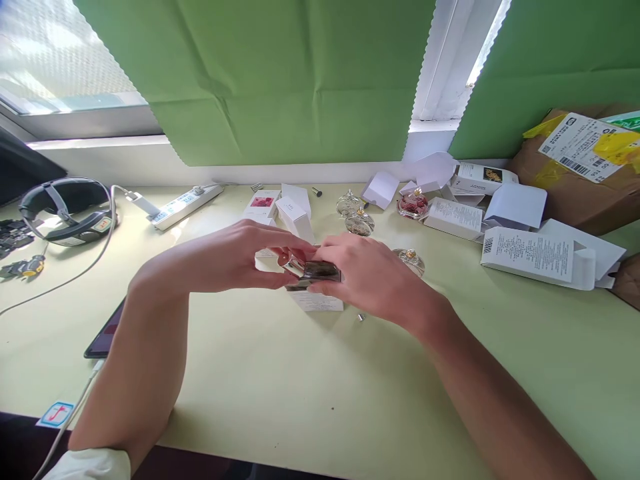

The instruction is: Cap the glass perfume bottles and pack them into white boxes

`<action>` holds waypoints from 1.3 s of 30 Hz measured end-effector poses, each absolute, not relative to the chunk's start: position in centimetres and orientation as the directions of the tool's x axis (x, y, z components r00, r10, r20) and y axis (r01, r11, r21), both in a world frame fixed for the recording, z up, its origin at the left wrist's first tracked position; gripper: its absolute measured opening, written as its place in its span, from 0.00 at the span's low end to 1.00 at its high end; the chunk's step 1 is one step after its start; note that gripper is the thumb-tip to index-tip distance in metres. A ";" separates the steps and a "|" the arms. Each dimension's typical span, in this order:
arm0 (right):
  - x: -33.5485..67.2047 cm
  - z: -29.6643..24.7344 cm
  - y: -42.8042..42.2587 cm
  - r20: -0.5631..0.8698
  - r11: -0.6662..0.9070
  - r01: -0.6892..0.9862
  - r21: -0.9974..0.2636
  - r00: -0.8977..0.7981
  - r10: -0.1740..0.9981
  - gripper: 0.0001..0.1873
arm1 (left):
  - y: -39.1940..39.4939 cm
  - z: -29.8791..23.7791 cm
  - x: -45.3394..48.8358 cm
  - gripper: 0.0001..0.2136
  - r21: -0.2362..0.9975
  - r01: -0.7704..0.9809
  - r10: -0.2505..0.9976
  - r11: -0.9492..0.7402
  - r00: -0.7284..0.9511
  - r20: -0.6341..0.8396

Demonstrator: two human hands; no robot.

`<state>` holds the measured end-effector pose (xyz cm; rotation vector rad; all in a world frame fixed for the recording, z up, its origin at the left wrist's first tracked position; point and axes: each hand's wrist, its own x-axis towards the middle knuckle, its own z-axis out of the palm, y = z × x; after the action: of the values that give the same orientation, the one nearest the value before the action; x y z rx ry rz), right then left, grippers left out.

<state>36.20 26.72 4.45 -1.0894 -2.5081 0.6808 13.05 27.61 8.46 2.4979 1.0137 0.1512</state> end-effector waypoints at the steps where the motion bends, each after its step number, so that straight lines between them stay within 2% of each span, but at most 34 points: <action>1: 36.2 4.4 26.7 0.087 0.585 0.603 -0.543 -0.652 0.753 0.13 | 27.6 8.4 13.1 0.17 0.421 0.643 0.685 -0.640 0.725 -0.065; 9: 35.9 3.7 26.8 0.052 0.495 0.655 -0.571 -0.573 0.818 0.15 | 27.4 8.8 13.0 0.12 0.417 0.670 0.710 -0.613 0.700 -0.081; 16: 35.9 3.4 26.8 0.002 0.427 0.698 -0.574 -0.521 0.853 0.19 | 27.2 8.8 13.0 0.09 0.372 0.655 0.688 -0.658 0.724 -0.058; 23: 37.2 4.5 26.8 -0.209 0.370 0.719 -0.588 -0.577 0.789 0.25 | 26.8 8.4 13.2 0.08 0.272 0.668 0.680 -0.692 0.730 -0.063; 33: 37.5 4.2 27.6 -0.248 0.246 0.625 -0.741 -0.595 0.764 0.21 | 26.4 7.6 14.6 0.09 0.185 0.681 0.667 -0.708 0.732 -0.141; 35: 37.5 4.3 27.6 -0.263 0.190 0.578 -0.794 -0.607 0.750 0.24 | 26.2 7.5 14.7 0.09 0.187 0.684 0.670 -0.705 0.729 -0.137; 39: 37.5 4.1 28.0 -0.318 0.094 0.536 -0.839 -0.624 0.714 0.38 | 26.1 7.2 14.9 0.09 0.213 0.678 0.664 -0.704 0.734 -0.141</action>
<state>37.46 27.98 4.11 -1.2675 -2.1905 1.5550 14.91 26.07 7.17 2.6866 1.0586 -0.0786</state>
